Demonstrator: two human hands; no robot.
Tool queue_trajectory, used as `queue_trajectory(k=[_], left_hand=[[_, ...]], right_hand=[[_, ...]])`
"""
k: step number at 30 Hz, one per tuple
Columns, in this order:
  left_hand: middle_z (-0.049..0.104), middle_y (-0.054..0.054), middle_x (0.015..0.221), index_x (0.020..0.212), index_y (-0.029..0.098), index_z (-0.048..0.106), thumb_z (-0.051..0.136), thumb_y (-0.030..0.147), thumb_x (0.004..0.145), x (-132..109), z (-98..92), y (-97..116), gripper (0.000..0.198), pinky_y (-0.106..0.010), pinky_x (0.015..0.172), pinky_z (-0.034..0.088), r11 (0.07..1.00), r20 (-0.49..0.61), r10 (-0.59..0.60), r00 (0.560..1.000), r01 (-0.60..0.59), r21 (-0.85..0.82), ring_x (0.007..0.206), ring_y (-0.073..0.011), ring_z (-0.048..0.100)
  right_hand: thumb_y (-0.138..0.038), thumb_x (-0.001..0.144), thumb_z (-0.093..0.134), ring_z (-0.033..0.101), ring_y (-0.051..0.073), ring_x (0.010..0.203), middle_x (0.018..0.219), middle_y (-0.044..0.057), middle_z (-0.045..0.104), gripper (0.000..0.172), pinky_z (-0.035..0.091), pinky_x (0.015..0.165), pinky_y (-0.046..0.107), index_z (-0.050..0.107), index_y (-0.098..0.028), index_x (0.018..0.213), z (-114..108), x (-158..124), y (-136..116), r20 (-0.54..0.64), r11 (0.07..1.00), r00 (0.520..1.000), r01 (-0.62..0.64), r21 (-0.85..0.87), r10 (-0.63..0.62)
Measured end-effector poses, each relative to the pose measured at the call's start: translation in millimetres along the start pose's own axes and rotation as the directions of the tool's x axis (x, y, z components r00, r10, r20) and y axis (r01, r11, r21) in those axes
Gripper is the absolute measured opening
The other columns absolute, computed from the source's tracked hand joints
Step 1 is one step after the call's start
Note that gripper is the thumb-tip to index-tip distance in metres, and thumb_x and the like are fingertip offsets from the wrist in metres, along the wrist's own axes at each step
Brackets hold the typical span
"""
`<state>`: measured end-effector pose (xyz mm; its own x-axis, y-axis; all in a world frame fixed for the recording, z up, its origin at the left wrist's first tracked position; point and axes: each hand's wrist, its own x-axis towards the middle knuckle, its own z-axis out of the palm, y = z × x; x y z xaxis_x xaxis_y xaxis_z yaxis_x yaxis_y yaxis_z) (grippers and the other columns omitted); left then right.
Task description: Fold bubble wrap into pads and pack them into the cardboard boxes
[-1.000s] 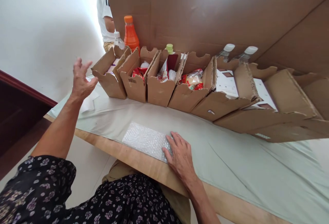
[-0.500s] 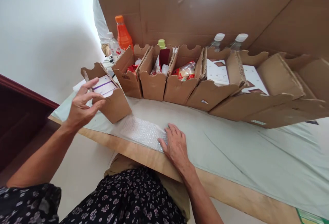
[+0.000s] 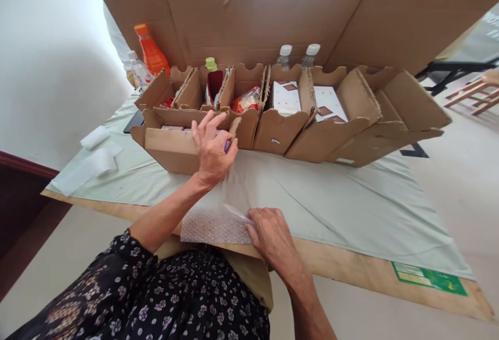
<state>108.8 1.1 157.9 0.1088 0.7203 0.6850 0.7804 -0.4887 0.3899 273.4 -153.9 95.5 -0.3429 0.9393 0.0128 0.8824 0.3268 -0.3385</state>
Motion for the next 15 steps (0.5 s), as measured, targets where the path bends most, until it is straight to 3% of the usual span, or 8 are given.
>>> queue_trajectory(k=[1,3,6,8,10,12,15], left_hand=[[0.057,-0.016,0.153,0.089,0.021,0.066,0.067,0.024,0.093,-0.6,2.7,5.5,0.005,-0.069,0.128,0.008,0.999,0.0,0.031,1.0,-0.031,-0.016,0.155,-0.0363,0.037],[0.054,-0.017,0.155,0.107,0.021,0.068,0.069,0.036,0.093,-8.0,-6.5,8.5,0.021,-0.066,0.128,0.016,0.986,-0.017,0.146,0.989,-0.147,-0.079,0.154,-0.0369,0.037],[0.064,-0.014,0.143,0.129,0.023,0.062,0.066,0.039,0.096,-37.0,-47.0,-7.0,0.036,-0.055,0.122,0.037,0.929,-0.016,0.317,0.948,-0.314,-0.198,0.141,-0.0304,0.054],[0.072,-0.009,0.127,0.125,0.025,0.063,0.064,0.026,0.096,-65.3,-76.1,-24.6,0.029,-0.05,0.115,0.046,0.937,0.026,0.296,0.955,-0.285,-0.2,0.13,-0.0269,0.063],[0.072,-0.009,0.125,0.121,0.023,0.065,0.061,0.015,0.095,-96.0,-94.4,-40.5,0.028,-0.05,0.11,0.051,0.968,0.112,0.223,0.968,-0.206,-0.145,0.128,-0.0276,0.064],[0.07,-0.012,0.132,0.121,0.022,0.067,0.058,0.011,0.094,-124.0,-97.7,-51.0,0.03,-0.053,0.11,0.051,0.979,0.244,0.194,0.95,-0.172,-0.107,0.134,-0.0302,0.06],[0.066,-0.016,0.142,0.124,0.02,0.069,0.056,0.012,0.094,-150.9,-83.4,-59.3,0.033,-0.059,0.113,0.048,0.978,0.503,0.207,0.839,-0.174,-0.113,0.139,-0.0341,0.056]], right_hand=[[-0.021,0.095,0.059,0.071,0.026,0.088,0.09,0.006,0.077,0.009,0.044,0.086,0.039,0.068,-0.02,0.094,-0.2,1.4,2.6,-0.008,1.0,1.0,-0.018,-0.011,0.018],[-0.023,0.096,0.057,0.071,0.026,0.089,0.092,0.006,0.078,0.012,0.044,0.087,0.039,0.068,-0.021,0.1,0.8,5.4,6.0,-0.016,0.999,0.999,-0.035,-0.005,0.035],[-0.024,0.097,0.057,0.071,0.028,0.097,0.101,0.008,0.079,0.018,0.045,0.09,0.041,0.069,-0.02,0.11,4.5,10.7,9.7,-0.047,0.998,0.998,-0.047,0.03,0.048],[-0.025,0.096,0.059,0.068,0.032,0.111,0.12,0.014,0.076,0.026,0.046,0.094,0.044,0.068,-0.018,0.12,7.6,12.3,12.4,-0.159,0.996,0.984,-0.084,0.008,0.085],[-0.027,0.097,0.059,0.061,0.035,0.125,0.139,0.018,0.067,0.033,0.045,0.1,0.048,0.066,-0.018,0.128,11.0,13.6,12.8,-0.305,0.991,0.946,-0.129,-0.026,0.115],[-0.028,0.1,0.057,0.058,0.034,0.131,0.146,0.018,0.062,0.033,0.044,0.103,0.049,0.065,-0.018,0.13,15.6,16.5,7.6,-0.379,0.992,0.92,-0.124,-0.034,0.102],[-0.025,0.102,0.053,0.059,0.031,0.13,0.145,0.015,0.064,0.032,0.046,0.105,0.047,0.067,-0.019,0.13,27.5,22.0,-9.1,-0.289,0.999,0.957,0.007,-0.035,-0.017]])
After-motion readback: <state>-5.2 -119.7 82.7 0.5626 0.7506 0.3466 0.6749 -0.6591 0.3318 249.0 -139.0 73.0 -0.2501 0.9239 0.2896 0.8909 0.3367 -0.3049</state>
